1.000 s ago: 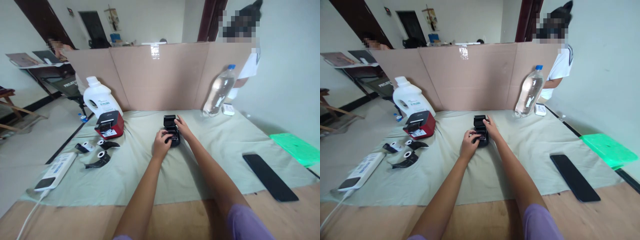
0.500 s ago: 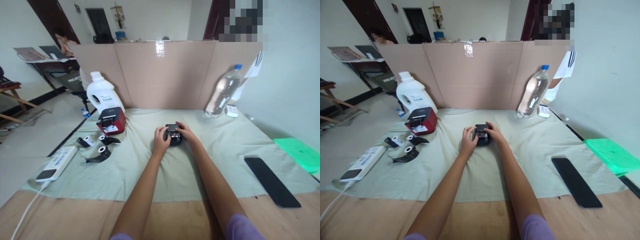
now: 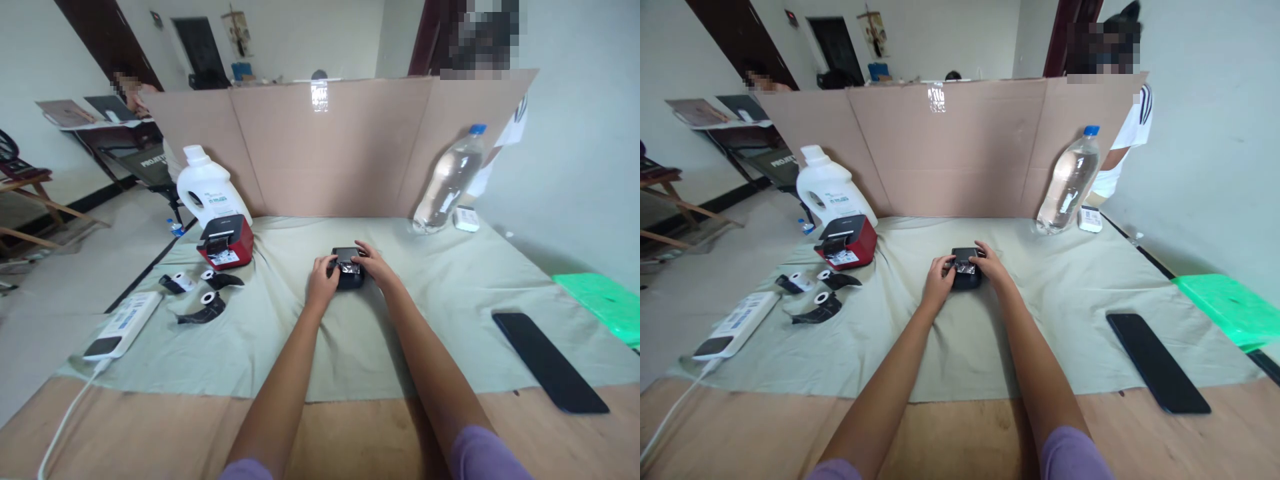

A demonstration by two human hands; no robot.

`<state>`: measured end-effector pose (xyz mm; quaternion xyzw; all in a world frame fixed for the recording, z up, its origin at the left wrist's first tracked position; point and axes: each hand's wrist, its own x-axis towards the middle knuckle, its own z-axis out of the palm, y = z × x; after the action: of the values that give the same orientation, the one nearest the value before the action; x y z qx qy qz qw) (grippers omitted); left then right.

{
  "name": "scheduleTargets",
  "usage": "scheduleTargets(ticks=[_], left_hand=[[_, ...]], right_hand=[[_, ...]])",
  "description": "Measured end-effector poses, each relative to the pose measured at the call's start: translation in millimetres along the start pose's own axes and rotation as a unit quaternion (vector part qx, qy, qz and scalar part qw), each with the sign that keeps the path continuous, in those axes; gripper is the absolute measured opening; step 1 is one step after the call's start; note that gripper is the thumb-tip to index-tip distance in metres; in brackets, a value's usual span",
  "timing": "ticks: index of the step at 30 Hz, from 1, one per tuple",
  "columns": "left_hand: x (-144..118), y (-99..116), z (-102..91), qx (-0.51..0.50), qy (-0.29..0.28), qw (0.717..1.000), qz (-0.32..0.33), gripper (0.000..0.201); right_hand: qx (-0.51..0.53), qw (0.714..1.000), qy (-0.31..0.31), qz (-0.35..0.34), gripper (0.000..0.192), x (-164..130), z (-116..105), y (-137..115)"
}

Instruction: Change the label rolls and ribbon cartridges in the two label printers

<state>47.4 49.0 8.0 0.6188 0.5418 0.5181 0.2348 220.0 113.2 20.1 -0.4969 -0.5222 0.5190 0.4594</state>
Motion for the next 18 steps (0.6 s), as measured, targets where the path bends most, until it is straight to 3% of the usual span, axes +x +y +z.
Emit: scheduleTargets(ticks=[8, 18], left_hand=[[1.3, 1.0, 0.6, -0.007, -0.002, 1.0, -0.01, 0.028], [2.4, -5.2, 3.5, -0.015, -0.003, 1.0, -0.012, 0.023]], right_hand=[[0.007, 1.0, 0.009, 0.029, 0.081, 2.9, -5.7, 3.3], [0.006, 0.999, 0.027, 0.035, 0.067, 8.7, -4.0, 6.1]])
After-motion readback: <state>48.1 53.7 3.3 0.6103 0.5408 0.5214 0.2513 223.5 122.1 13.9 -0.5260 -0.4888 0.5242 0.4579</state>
